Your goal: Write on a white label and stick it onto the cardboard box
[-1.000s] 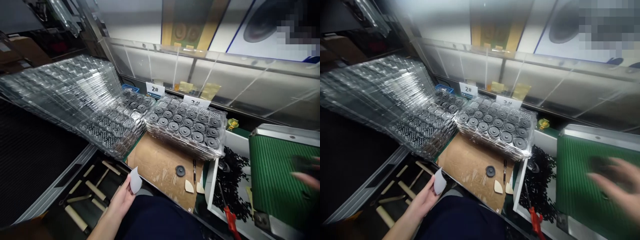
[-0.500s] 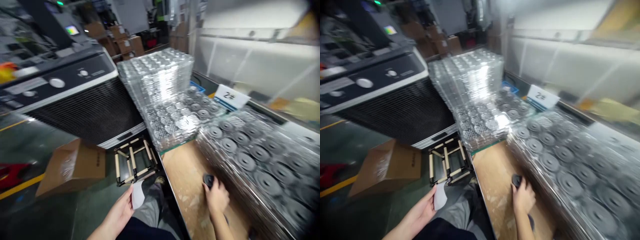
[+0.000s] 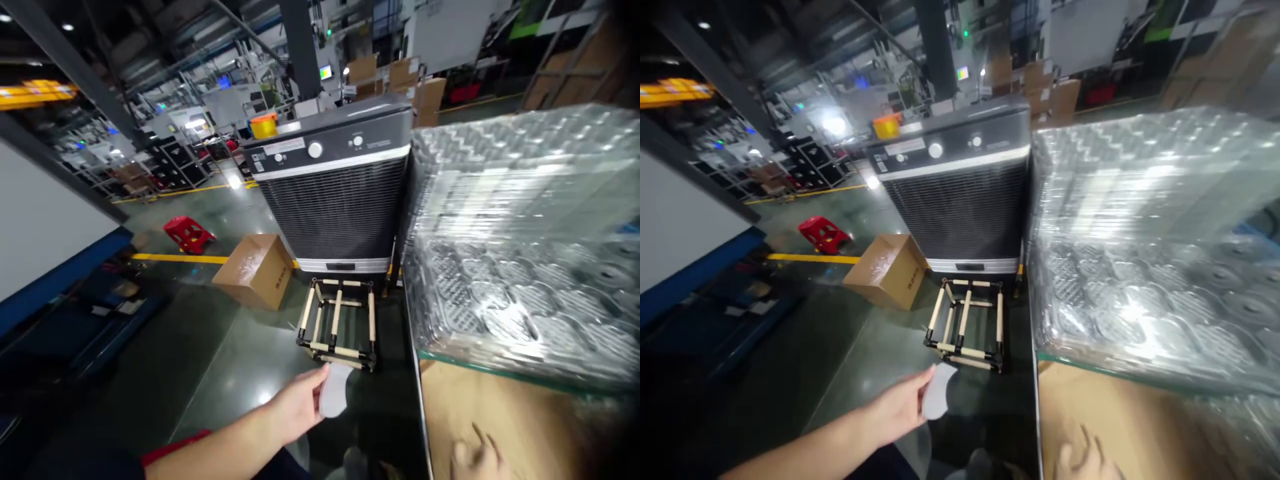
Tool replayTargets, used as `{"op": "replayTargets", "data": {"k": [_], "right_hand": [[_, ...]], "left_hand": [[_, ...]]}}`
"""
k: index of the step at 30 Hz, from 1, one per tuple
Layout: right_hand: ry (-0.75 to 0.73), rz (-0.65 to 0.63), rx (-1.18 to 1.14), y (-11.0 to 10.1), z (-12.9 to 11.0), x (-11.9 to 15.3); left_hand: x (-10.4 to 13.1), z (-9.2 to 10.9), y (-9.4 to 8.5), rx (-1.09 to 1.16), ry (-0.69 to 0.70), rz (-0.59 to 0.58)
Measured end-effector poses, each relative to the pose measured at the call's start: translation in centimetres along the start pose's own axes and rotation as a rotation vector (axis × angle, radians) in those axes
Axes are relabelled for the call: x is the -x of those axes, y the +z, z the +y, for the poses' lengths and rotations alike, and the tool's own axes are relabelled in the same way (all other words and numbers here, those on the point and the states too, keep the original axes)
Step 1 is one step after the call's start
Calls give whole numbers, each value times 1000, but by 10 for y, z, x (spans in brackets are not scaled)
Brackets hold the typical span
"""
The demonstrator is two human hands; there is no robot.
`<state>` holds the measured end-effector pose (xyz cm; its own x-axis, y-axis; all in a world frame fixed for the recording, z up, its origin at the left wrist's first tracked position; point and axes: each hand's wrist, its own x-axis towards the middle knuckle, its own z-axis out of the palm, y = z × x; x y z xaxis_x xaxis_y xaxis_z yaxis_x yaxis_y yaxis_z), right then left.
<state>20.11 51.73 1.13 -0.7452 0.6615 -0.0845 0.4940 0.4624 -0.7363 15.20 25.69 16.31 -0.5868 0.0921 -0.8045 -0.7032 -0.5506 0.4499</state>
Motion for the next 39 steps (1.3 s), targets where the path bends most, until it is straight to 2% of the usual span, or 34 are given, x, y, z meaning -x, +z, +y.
{"op": "replayTargets", "data": {"k": [1,3,5,6,9,12,16,19,22,24,27,29,30,32,34,35,36,39], "right_hand": [[-33,-95,-73,6,-20,11],[-85,-371,-301,24,-71,40],[-94,-693,-588,47,-129,72],[-106,-797,-698,59,-157,88],[-225,-944,-814,93,-232,128],[-374,-1065,-743,128,-293,159],[-540,-1268,-623,185,-373,200],[-672,-1395,-509,232,-433,244],[-839,-1477,-398,273,-478,296],[-910,-1535,-372,297,-495,329],[-933,-1609,-369,330,-508,368],[-928,-1608,-363,351,-515,384],[-929,-1596,-356,362,-520,388],[-959,-1566,-328,383,-533,393],[-1032,-1543,-279,405,-551,392],[-1075,-1529,-251,416,-561,390],[-1115,-1512,-224,427,-571,388],[-1199,-1463,-161,463,-605,382]], "left_hand": [[1,7,-6,15,-49,-32],[4,24,-20,39,-184,-103],[10,47,-41,62,-331,-192],[14,60,-55,78,-397,-243],[26,107,-103,158,-544,-396],[37,155,-160,262,-625,-519],[51,210,-238,411,-568,-608],[63,239,-298,558,-460,-647],[73,247,-352,784,-323,-713],[78,243,-381,937,-224,-739],[85,231,-414,1082,-27,-655],[90,226,-431,1119,109,-523],[91,227,-440,1110,170,-420],[92,235,-458,958,310,-128],[89,255,-478,721,459,169],[86,270,-488,612,523,272],[82,287,-497,527,571,338],[65,351,-519,343,675,439]]}}
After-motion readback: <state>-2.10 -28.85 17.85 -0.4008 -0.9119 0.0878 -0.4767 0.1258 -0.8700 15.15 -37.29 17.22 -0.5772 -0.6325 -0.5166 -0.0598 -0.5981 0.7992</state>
